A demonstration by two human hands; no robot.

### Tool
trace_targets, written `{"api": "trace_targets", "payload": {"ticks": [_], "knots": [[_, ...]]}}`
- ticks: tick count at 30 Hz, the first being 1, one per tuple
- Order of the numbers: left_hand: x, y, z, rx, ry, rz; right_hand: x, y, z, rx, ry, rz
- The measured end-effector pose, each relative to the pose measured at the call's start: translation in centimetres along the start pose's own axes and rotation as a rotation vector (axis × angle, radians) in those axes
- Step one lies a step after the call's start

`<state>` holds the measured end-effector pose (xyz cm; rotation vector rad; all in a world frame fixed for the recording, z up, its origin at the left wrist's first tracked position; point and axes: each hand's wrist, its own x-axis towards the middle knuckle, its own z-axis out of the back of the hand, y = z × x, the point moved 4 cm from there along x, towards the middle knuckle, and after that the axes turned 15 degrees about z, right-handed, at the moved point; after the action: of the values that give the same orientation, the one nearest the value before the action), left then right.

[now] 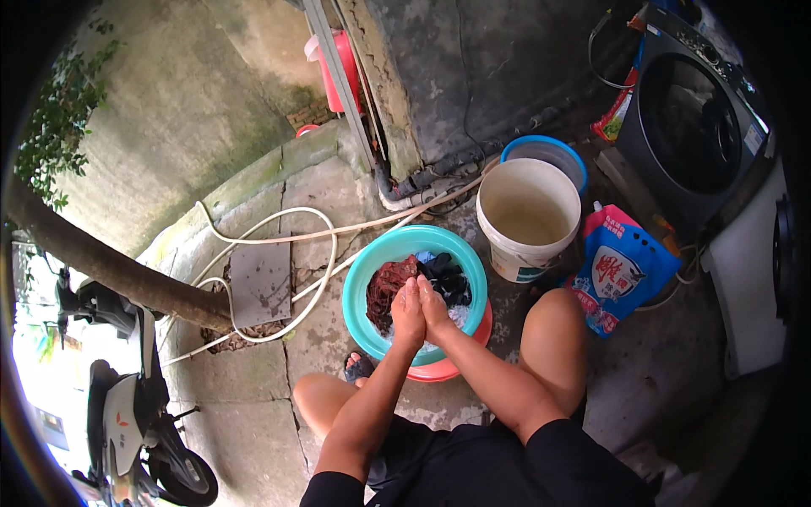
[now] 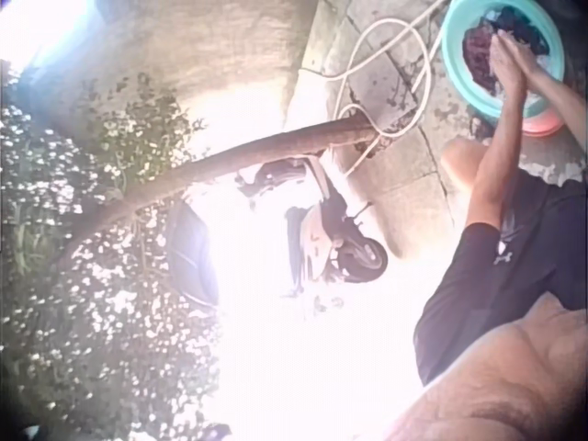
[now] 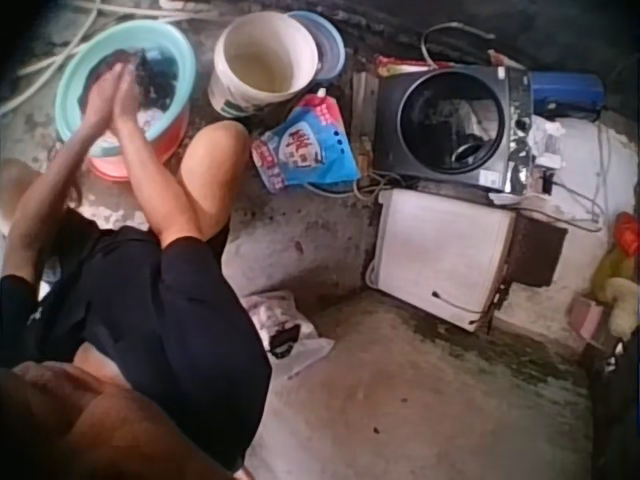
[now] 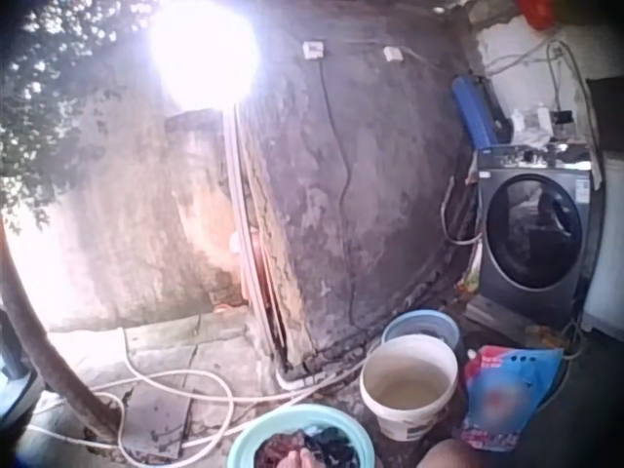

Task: The person washes clothes by hand in a basin of soapy water, scrubbing individual garments between their hands and submerging them.

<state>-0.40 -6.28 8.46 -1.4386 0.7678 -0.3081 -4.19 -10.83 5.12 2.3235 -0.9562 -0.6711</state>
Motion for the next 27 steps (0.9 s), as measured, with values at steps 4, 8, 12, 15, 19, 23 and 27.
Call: {"api": "trace_targets", "payload": {"ticks": [4,8,12,15,19,23,27], "knots": [[0.3,-0.7,-1.0,-0.211,0.138,0.118,0.6,2.3,0.6,-0.656,0.063,0.572],[0.2,-1.5,-0.7,-0.354,0.113,0.055,-1.1,4.5,-1.4,-0.929,0.177,0.807],[-0.3,-2.8,-1.9,-0.654,0.199,0.395,0.4,6.3,-1.3,-1.146,0.31,0.715],[0.9,-2.9,1.3,-0.487,0.205,0.358,-0.2,6.7,-2.1,-0.76,0.391,0.361],[1.9,-2.9,3.1,-0.373,0.175,0.218,0.8,4.7,0.5,-0.497,0.372,0.167],[3.1,-0.8,7.3,-0.035,-0.111,0.172,1.0,5.4,1.0,-0.909,0.362,0.078],[3.3,-0.3,12.4,0.606,-0.582,0.092,0.8,5.4,2.2,-1.343,0.453,0.061]]}}
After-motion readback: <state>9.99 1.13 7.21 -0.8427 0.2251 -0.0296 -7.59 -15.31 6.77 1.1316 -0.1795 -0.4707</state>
